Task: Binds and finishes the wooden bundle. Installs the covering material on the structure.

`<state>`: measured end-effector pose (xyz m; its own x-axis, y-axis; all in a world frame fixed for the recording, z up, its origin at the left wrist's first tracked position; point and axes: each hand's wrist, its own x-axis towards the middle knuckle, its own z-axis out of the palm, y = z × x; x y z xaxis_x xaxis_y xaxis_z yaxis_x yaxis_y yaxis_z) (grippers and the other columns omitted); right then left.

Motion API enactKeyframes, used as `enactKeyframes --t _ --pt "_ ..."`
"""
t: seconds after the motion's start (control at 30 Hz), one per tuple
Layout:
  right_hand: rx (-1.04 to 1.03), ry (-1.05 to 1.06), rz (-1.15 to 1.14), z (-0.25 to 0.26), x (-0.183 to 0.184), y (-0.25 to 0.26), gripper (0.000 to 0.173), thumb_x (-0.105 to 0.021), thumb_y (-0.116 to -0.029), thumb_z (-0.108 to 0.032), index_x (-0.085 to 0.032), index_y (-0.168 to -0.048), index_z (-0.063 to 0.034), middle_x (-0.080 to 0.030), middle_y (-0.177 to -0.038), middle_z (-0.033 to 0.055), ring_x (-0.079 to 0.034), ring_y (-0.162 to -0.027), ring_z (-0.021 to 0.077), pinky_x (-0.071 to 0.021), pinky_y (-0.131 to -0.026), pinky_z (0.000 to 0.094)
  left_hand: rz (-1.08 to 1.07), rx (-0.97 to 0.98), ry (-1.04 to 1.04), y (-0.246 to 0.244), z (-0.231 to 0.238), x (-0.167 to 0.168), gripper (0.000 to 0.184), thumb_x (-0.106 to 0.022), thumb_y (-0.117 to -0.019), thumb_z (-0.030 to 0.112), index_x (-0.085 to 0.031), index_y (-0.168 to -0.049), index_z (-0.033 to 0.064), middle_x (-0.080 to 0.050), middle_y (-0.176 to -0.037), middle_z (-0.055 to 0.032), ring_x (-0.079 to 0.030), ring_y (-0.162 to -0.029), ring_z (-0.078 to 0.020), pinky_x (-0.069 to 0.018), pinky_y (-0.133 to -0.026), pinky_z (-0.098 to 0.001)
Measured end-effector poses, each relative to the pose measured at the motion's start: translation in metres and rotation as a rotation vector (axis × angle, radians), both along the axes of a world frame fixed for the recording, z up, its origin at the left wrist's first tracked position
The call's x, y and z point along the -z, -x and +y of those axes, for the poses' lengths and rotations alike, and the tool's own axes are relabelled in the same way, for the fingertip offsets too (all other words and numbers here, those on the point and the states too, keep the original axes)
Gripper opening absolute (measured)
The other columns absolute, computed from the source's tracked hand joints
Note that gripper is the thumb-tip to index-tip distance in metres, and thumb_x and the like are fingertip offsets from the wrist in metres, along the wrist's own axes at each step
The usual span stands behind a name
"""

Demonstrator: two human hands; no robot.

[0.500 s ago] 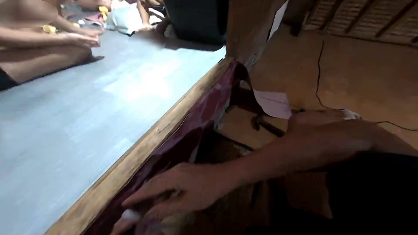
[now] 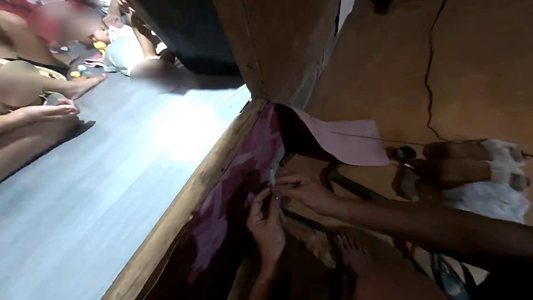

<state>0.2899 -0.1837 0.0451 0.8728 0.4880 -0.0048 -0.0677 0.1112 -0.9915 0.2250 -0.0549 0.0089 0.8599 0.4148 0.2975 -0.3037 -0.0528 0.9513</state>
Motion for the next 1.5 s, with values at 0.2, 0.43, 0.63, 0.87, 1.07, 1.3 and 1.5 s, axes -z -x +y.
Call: enactKeyframes --t 0.2,0.43,0.63,0.87,1.07,1.3,1.5 --pt "0.164 0.27 0.03 -0.042 0.117 -0.087 0.028 -0.059 -0.1039 -0.016 -0.068 -0.119 0.0055 -0.072 -0.108 0.0144 -0.07 -0.095 0.014 -0.0575 -0.089 0.0301 0.133 0.34 -1.036 -0.067 0.029 0.046 0.024 -0.061 -0.0959 0.006 -0.074 -0.114 -0.0041 -0.071 -0.122 -0.019 -0.067 -0.118 -0.0309 -0.0515 -0.104 -0.0442" --pt "-0.065 0.867 -0.041 -0.053 0.16 -0.16 0.032 -0.053 -0.1064 -0.02 -0.064 -0.128 0.0012 -0.066 -0.122 0.0267 -0.064 -0.114 0.0444 -0.0488 -0.099 0.0602 0.144 0.665 -1.843 -0.19 0.02 0.035 0.022 -0.057 -0.0991 0.002 -0.073 -0.115 0.0006 -0.069 -0.124 -0.0185 -0.062 -0.122 -0.038 -0.0468 -0.105 -0.0532" --pt "0.205 0.896 -0.097 -0.073 0.164 -0.183 0.034 -0.054 -0.1056 -0.017 -0.061 -0.134 0.0001 -0.065 -0.126 0.0278 -0.062 -0.117 0.0474 -0.0477 -0.098 0.0653 0.08 0.732 -1.987 -0.25 -0.022 0.031 0.023 -0.06 -0.0951 -0.003 -0.071 -0.115 0.0004 -0.068 -0.124 -0.0188 -0.063 -0.12 -0.0369 -0.05 -0.099 -0.0516" --pt "0.674 0.983 -0.549 -0.091 0.132 -0.208 0.017 -0.062 -0.0942 0.0 -0.072 -0.108 0.0025 -0.068 -0.111 0.0249 -0.064 -0.107 0.0475 -0.0448 -0.091 0.0695 -0.45 0.796 -1.917 -0.257 -0.044 0.008 0.024 -0.061 -0.0941 -0.001 -0.072 -0.115 0.0027 -0.071 -0.115 -0.0142 -0.068 -0.107 -0.0313 -0.0546 -0.087 -0.0453" --pt "0.683 0.904 -0.688 -0.097 0.138 -0.213 0.018 -0.059 -0.0996 -0.006 -0.07 -0.11 0.003 -0.057 -0.141 0.0233 -0.051 -0.131 0.0501 -0.0276 -0.104 0.0815 -0.462 0.26 -1.899 -0.271 -0.077 -0.065 0.055 -0.067 -0.096 0.02 -0.051 -0.148 0.0141 -0.052 -0.149 -0.0232 -0.049 -0.136 -0.0452 -0.0394 -0.104 -0.0615" --pt "0.625 0.913 -0.715 -0.094 0.148 -0.211 0.017 -0.06 -0.1009 -0.01 -0.068 -0.108 0.0033 -0.059 -0.132 0.0237 -0.055 -0.124 0.0486 -0.0301 -0.104 0.0788 0.348 0.301 -1.995 -0.316 -0.115 -0.071 0.058 -0.067 -0.0963 0.011 -0.045 -0.15 0.0064 -0.07 -0.097 -0.0281 -0.068 -0.094 -0.0508 -0.0493 -0.086 -0.063" --pt "0.314 0.845 -0.58 -0.1 0.157 -0.212 0.019 -0.062 -0.1 -0.009 -0.067 -0.112 0.005 -0.067 -0.11 0.0262 -0.067 -0.102 0.0467 -0.0528 -0.087 0.0615 0.33 0.353 -2.004 -0.31 -0.108 -0.065 0.027 -0.056 -0.1 0.005 -0.07 -0.123 0.0048 -0.071 -0.111 -0.0245 -0.067 -0.103 -0.0464 -0.0492 -0.089 -0.0616"
